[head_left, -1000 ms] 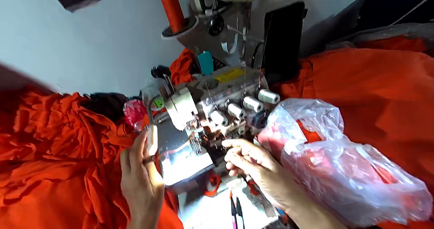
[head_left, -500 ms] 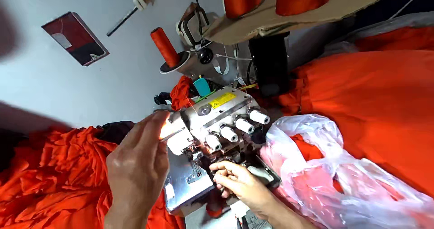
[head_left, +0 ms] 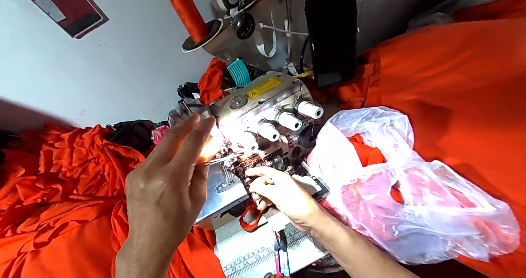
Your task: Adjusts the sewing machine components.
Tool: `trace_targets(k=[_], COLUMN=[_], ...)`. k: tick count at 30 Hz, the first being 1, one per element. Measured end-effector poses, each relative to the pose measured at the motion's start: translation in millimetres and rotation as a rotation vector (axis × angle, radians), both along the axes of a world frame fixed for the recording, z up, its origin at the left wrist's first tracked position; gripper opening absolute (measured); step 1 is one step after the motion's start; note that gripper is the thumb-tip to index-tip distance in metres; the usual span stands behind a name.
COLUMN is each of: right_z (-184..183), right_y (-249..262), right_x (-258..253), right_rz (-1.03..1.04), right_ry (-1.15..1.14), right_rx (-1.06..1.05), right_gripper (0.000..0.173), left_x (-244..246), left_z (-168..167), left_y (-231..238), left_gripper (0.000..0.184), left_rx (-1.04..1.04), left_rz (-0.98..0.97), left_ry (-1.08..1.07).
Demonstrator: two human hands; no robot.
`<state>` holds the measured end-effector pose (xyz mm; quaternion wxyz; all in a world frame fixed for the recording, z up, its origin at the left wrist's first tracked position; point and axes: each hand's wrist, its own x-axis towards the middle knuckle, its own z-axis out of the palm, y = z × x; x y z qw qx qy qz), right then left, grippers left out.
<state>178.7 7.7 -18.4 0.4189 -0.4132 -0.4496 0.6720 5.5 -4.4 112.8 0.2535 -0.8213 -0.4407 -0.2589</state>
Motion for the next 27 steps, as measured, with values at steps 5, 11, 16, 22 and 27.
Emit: trace_targets(k=[5,11,16,22,27], right_z=[-5.6,-13.7,-47.3,-57.1,-40.1], right_y=[-0.4,-13.0,-46.7,-42.5,-13.3], right_x=[0.7,0.2,32.3,29.8,11.7], right_rz=[-0.015,-0.111,-0.136,-0.446,-0.694], right_ry=[-0.037,-0.214,-0.722,-0.948,-1.045], right_rx=[0.053,0.369,1.049,1.139,1.21], right_gripper=[0.033,0.018,0.03,0.027,0.021], left_x=[-20.4,-26.8,-40.4,-54.5,-56.3], left_z=[-30.2,-85.7,-90.3,-97.3,-110.3], left_y=[-19.5,9.6,14.5,-8.9,-14.1], left_gripper=[0.03,0.034,0.039,0.037,0.027], left_rx=[0.042,-0.416,-0.424,-0.301,-0.251], left_rz=[0.091,0.192,0.166,0.227,0.214], left_ry=[-0.238,-0.266,-0.121,-0.145,-0.267])
